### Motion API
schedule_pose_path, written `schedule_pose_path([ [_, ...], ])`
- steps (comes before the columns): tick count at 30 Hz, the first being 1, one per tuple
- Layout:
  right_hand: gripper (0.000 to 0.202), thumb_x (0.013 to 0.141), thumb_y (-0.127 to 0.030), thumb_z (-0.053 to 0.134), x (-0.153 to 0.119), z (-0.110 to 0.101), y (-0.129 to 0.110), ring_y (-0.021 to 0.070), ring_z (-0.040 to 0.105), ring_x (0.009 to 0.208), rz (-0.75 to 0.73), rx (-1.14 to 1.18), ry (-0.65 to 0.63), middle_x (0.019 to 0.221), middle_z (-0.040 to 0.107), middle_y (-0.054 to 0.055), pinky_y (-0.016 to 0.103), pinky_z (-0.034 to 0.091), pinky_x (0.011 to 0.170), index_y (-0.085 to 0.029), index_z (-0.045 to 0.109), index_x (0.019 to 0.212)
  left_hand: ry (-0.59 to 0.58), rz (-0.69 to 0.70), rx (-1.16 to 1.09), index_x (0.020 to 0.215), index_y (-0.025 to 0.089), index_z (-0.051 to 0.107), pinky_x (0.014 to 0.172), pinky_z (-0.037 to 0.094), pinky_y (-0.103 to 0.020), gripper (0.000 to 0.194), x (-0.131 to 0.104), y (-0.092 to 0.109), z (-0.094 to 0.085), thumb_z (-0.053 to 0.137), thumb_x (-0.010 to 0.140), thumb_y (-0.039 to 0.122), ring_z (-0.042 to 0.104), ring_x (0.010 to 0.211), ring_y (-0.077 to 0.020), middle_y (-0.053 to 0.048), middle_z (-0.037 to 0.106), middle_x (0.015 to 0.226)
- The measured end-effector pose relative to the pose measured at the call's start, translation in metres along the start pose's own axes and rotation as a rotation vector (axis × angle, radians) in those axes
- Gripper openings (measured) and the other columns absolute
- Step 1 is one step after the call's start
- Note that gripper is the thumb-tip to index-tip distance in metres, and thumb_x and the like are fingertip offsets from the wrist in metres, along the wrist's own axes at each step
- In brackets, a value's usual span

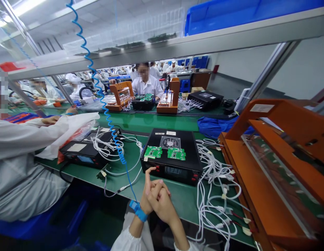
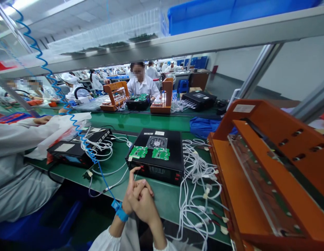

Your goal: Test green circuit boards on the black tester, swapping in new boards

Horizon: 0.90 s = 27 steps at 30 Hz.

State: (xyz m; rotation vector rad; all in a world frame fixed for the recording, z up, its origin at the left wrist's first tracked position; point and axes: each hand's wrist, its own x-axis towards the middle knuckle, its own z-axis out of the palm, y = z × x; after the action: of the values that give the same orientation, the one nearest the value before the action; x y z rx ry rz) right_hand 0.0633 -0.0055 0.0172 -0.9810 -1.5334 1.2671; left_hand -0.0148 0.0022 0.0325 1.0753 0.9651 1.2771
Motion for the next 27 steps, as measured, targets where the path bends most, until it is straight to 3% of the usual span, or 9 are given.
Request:
schedule_pose_path([
  [11,0.021,0.086,-0.038,0.061,0.0007,-0.0014,-0.0058,0.0173,0.059,0.074,0.017,0.035,-0.015,0.082,0.062,0.004,0.026,0.05,0.065,-0.018,0.06,0.08,-0.002,0.013,-0.018,0.138,0.024,0.023,0.054,0.05,-0.027,0.063,0.0006,-0.0017,-0.0002,0.062,0.09,0.038,0.072,0.066,-0.0206,-0.001,0.074,0.072],
  [20,0.024,0.086,-0.04,0.064,0.0013,-0.0015,-0.0042,0.0163,0.057,0.072,0.009,0.031,-0.017,0.08,0.059,0.003,0.025,0.047,0.063,-0.018,0.059,0.078,-0.013,0.016,-0.017,0.135,0.024,0.025,0.055,0.05,-0.026,0.06,0.0008,-0.0026,-0.0011,0.062,0.09,0.039,0.072,0.065,-0.0203,-0.003,0.076,0.075],
  [23,0.025,0.088,-0.041,0.061,0.0004,-0.0011,-0.0012,0.0166,0.058,0.071,0.009,0.014,-0.02,0.076,0.06,0.003,0.025,0.048,0.062,-0.018,0.061,0.08,-0.024,0.005,-0.019,0.13,0.024,0.03,0.054,0.05,-0.026,0.054,0.0018,-0.0017,-0.0009,0.062,0.091,0.04,0.072,0.065,-0.0209,-0.002,0.074,0.072],
  [27,0.031,0.088,-0.044,0.06,-0.0008,0.0005,0.0033,0.0202,0.064,0.077,0.033,0.004,0.007,0.083,0.067,0.008,0.029,0.052,0.068,-0.014,0.064,0.094,-0.069,-0.037,0.005,0.11,0.022,0.045,0.053,0.049,-0.025,0.032,0.0038,-0.0006,-0.0022,0.059,0.092,0.044,0.072,0.066,-0.021,-0.003,0.073,0.069],
])
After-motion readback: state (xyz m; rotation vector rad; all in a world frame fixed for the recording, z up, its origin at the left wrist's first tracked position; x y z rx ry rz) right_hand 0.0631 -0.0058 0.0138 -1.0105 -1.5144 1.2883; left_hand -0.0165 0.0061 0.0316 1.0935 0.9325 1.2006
